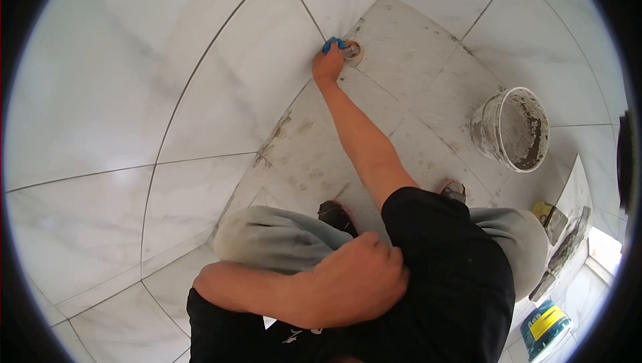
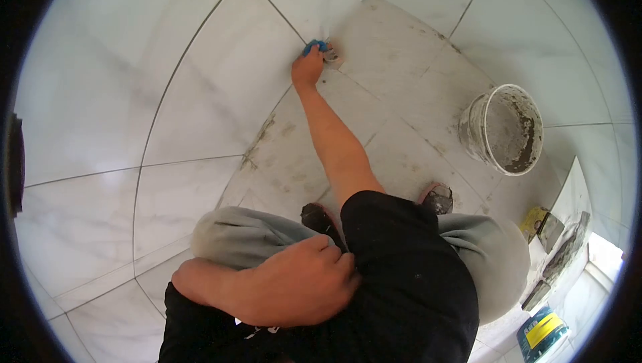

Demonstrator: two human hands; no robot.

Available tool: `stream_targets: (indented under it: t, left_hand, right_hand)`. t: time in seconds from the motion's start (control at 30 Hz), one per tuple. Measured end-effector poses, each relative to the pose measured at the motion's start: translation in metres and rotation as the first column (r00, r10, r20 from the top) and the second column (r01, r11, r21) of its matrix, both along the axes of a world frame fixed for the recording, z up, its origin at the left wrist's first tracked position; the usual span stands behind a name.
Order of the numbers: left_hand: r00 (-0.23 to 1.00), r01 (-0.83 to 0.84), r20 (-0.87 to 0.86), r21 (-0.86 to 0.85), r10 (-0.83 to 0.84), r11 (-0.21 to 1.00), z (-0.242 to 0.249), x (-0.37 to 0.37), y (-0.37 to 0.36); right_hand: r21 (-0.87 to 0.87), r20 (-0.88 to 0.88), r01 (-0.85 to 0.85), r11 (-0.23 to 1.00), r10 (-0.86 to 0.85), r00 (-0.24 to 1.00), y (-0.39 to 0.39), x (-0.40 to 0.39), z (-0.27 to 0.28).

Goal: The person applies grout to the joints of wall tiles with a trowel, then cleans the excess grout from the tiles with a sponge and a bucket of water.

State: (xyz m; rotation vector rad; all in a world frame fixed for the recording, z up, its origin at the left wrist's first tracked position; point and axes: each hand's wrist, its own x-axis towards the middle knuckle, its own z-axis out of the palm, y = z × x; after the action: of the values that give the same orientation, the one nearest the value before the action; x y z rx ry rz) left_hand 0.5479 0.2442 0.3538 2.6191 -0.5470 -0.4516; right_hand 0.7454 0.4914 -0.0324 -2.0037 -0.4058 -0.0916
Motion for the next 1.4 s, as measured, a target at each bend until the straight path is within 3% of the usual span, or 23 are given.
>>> stream_targets:
  t: [0.07, 0.1, 0.17, 0.2, 0.27, 0.4, 0.47, 0.5, 0.57, 0.6, 0.63, 0.67, 0.8, 0.9, 0.93, 0.97, 1.0, 1.1, 1.17, 1.2, 1.33, 1.37, 1.4]
  left_hand:
    - [0.999, 0.016, -0.028, -0.070, -0.018, 0.997, 0.000, 0.002, 0.003]
    - [0.999, 0.026, -0.017, -0.071, -0.028, 0.997, -0.002, 0.002, 0.002]
    - [0.996, 0.079, -0.039, -0.099, -0.084, 0.992, -0.010, 0.005, -0.002]
    - [0.996, 0.083, -0.034, -0.101, -0.087, 0.991, -0.010, 0.008, -0.003]
    - [0.996, 0.063, -0.062, -0.086, -0.069, 0.994, -0.009, 0.011, -0.002]
    - [0.993, 0.057, -0.095, -0.078, -0.065, 0.995, -0.005, 0.012, 0.004]
    - [0.997, 0.022, -0.072, -0.100, -0.030, 0.995, -0.003, 0.008, 0.002]
    - [0.997, 0.017, -0.072, -0.093, -0.024, 0.996, -0.003, 0.006, 0.001]
    - [0.999, -0.004, -0.046, -0.084, 0.000, 0.996, -0.004, 0.002, 0.000]
    - [0.999, -0.008, -0.047, -0.078, 0.005, 0.997, -0.003, 0.001, 0.000]
    - [0.997, -0.012, -0.078, -0.057, 0.007, 0.998, -0.002, -0.001, 0.001]
    - [0.994, -0.015, -0.110, -0.038, 0.011, 0.999, -0.002, -0.002, 0.002]
    - [0.987, -0.057, -0.151, -0.027, 0.052, 0.998, 0.001, -0.010, 0.003]
    - [0.989, -0.054, -0.136, -0.032, 0.050, 0.998, 0.001, -0.018, -0.003]
    - [0.991, -0.039, -0.130, -0.033, 0.035, 0.999, 0.003, -0.019, -0.005]
    - [0.993, -0.023, -0.119, -0.032, 0.019, 0.999, 0.003, -0.018, -0.005]
    - [0.993, -0.014, -0.116, -0.030, 0.011, 0.999, 0.003, -0.018, -0.006]
    - [0.996, 0.013, -0.089, -0.016, -0.015, 1.000, 0.002, -0.017, -0.008]
    - [0.993, 0.051, -0.108, 0.003, -0.050, 0.999, 0.002, -0.015, -0.008]
    - [0.993, 0.054, -0.104, 0.002, -0.054, 0.999, 0.002, -0.013, -0.007]
    - [0.994, 0.063, -0.087, -0.064, -0.068, 0.996, -0.002, -0.013, -0.007]
    - [0.996, 0.054, -0.068, -0.052, -0.057, 0.997, -0.003, -0.011, -0.005]
    - [0.996, 0.048, -0.069, -0.053, -0.052, 0.997, -0.002, -0.009, -0.002]
  right_hand:
    - [-0.015, -0.247, -0.148, 0.989, 0.139, 0.959, -0.014, -0.021, 0.002]
    - [-0.017, -0.237, -0.138, 0.990, 0.130, 0.963, -0.026, -0.023, 0.004]
    - [0.269, -0.502, -0.282, 0.921, 0.384, 0.775, -0.060, -0.019, 0.017]
    - [0.264, -0.500, -0.281, 0.923, 0.380, 0.778, -0.078, -0.016, 0.030]
    - [0.444, -0.698, 0.106, 0.890, 0.269, 0.664, -0.113, -0.009, 0.069]
    - [0.538, -0.698, 0.226, 0.812, 0.278, 0.660, -0.119, 0.021, 0.057]
    - [0.400, -0.441, 0.137, 0.906, 0.059, 0.896, -0.083, 0.029, 0.015]
    - [0.406, -0.440, 0.131, 0.904, 0.067, 0.896, -0.066, 0.029, 0.004]
    - [0.210, 0.024, 0.023, 0.977, -0.029, 0.999, -0.041, 0.024, 0.010]
    - [0.217, 0.023, 0.019, 0.976, -0.025, 0.999, -0.036, 0.023, 0.011]
    - [0.411, -0.361, -0.023, 0.912, 0.186, 0.914, -0.039, 0.020, 0.039]
    - [0.584, -0.627, 0.025, 0.812, 0.431, 0.649, -0.038, 0.018, 0.048]
    - [0.666, -0.631, 0.149, 0.731, 0.444, 0.636, -0.049, 0.023, 0.030]
    - [0.466, -0.695, 0.110, 0.878, 0.286, 0.660, -0.042, 0.035, 0.009]
    - [0.294, -0.439, -0.002, 0.956, 0.137, 0.888, -0.025, 0.040, -0.024]
    - [0.080, -0.090, -0.035, 0.996, 0.042, 0.995, -0.015, 0.046, -0.043]
    - [0.082, -0.087, -0.027, 0.996, 0.034, 0.996, -0.011, 0.044, -0.043]
    - [0.214, -0.252, 0.091, 0.973, -0.035, 0.967, 0.007, 0.036, -0.026]
    - [0.237, -0.561, -0.023, 0.971, 0.156, 0.813, 0.012, 0.050, -0.002]
    - [0.236, -0.558, -0.020, 0.972, 0.153, 0.816, 0.013, 0.054, 0.024]
    - [0.617, -0.405, -0.005, 0.787, 0.323, 0.855, -0.051, 0.025, 0.112]
    - [0.730, -0.401, 0.055, 0.682, 0.361, 0.842, -0.065, 0.024, 0.118]
    - [0.729, -0.401, 0.052, 0.682, 0.365, 0.840, -0.074, 0.032, 0.065]
